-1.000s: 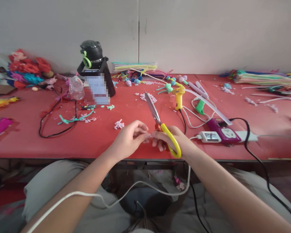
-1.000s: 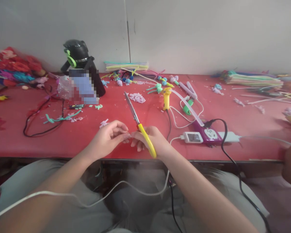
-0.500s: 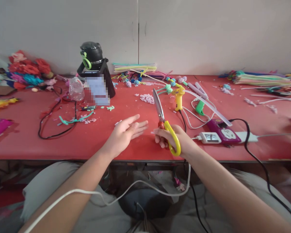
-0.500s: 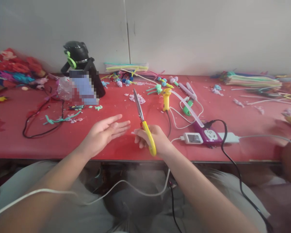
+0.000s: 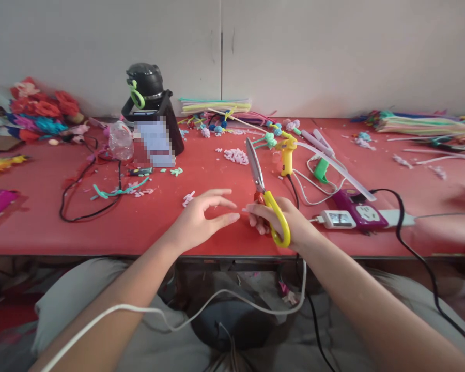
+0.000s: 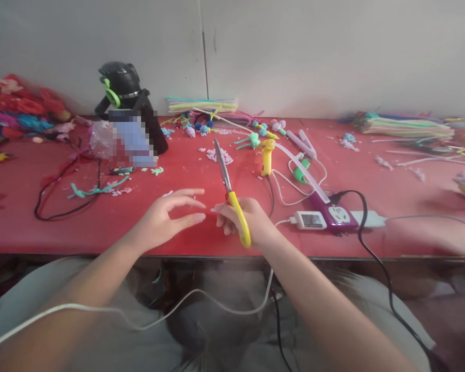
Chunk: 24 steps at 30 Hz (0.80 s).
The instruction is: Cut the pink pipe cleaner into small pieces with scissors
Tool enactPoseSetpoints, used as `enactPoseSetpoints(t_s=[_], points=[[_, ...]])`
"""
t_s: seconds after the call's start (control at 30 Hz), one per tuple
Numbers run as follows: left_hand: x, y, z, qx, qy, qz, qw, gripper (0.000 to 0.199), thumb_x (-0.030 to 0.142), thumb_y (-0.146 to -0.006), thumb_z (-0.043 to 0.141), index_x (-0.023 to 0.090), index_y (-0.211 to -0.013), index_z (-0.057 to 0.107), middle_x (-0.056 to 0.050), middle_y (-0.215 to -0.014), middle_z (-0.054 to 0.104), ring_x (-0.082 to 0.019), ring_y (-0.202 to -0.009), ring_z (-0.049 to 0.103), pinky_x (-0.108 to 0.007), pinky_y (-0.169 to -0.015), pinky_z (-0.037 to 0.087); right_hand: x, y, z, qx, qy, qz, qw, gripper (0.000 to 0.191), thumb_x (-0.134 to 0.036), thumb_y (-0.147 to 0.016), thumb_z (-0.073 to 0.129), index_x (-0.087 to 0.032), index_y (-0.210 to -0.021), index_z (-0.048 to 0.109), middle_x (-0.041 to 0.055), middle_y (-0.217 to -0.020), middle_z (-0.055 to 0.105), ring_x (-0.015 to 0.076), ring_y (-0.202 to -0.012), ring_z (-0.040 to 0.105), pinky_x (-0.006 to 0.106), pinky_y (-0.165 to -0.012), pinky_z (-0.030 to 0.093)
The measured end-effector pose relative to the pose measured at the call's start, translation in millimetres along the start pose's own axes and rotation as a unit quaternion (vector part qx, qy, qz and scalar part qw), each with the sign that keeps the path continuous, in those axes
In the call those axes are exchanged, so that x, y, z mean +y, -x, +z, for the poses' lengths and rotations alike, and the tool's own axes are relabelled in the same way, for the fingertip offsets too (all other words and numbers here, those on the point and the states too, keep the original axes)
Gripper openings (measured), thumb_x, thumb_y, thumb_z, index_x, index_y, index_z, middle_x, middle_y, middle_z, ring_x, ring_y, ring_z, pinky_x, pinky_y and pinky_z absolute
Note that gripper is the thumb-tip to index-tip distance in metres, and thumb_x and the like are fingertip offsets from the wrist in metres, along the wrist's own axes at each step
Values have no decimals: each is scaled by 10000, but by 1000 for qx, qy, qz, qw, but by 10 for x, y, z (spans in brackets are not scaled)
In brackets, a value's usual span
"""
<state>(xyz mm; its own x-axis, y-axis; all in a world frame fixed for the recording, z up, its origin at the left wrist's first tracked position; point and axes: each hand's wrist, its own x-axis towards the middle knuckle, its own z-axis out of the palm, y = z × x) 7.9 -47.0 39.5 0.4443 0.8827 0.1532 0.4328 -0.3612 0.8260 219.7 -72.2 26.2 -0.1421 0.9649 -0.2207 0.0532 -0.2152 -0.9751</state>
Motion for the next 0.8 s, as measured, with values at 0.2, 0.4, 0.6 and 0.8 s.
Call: enactPoseSetpoints(t_s=[0.2, 0.4, 0.6, 0.8], points=[[12, -3, 93, -17, 7, -2, 1000, 188, 378, -890, 653, 207, -941, 715, -38, -976, 745, -189, -929, 682, -359, -881, 529, -3, 5, 18, -8, 7, 4, 1000, 403, -496, -778, 718, -173, -554, 632, -5, -468, 550, 95, -443, 496, 249, -487, 379], [10, 1, 129, -6, 0, 12, 1000, 183, 360, -920, 610, 200, -915, 698, -33, -921, 737, -175, -868, 667, -322, -811, 518, -10, 12, 31, -10, 14, 8, 1000, 367, -461, -782, 712, -177, -564, 631, -6, -466, 552, 96, -441, 498, 249, -484, 380], [-12, 10, 158, -15, 15, 8, 1000, 226, 406, -928, 598, 198, -906, 683, -31, -924, 726, -177, -873, 658, -323, -819, 503, 25, -1, 29, -28, -1, -1, 1000, 352, -428, -795, 713, -167, -574, 633, -6, -486, 572, 93, -449, 519, 239, -487, 380], [15, 18, 156, -34, 23, -7, 999, 209, 357, -953, 560, 192, -884, 667, -18, -901, 714, -162, -867, 643, -313, -831, 477, 9, 4, 39, -35, 5, -6, 999, 360, -441, -799, 721, -168, -583, 628, -5, -528, 593, 90, -458, 531, 232, -480, 380]])
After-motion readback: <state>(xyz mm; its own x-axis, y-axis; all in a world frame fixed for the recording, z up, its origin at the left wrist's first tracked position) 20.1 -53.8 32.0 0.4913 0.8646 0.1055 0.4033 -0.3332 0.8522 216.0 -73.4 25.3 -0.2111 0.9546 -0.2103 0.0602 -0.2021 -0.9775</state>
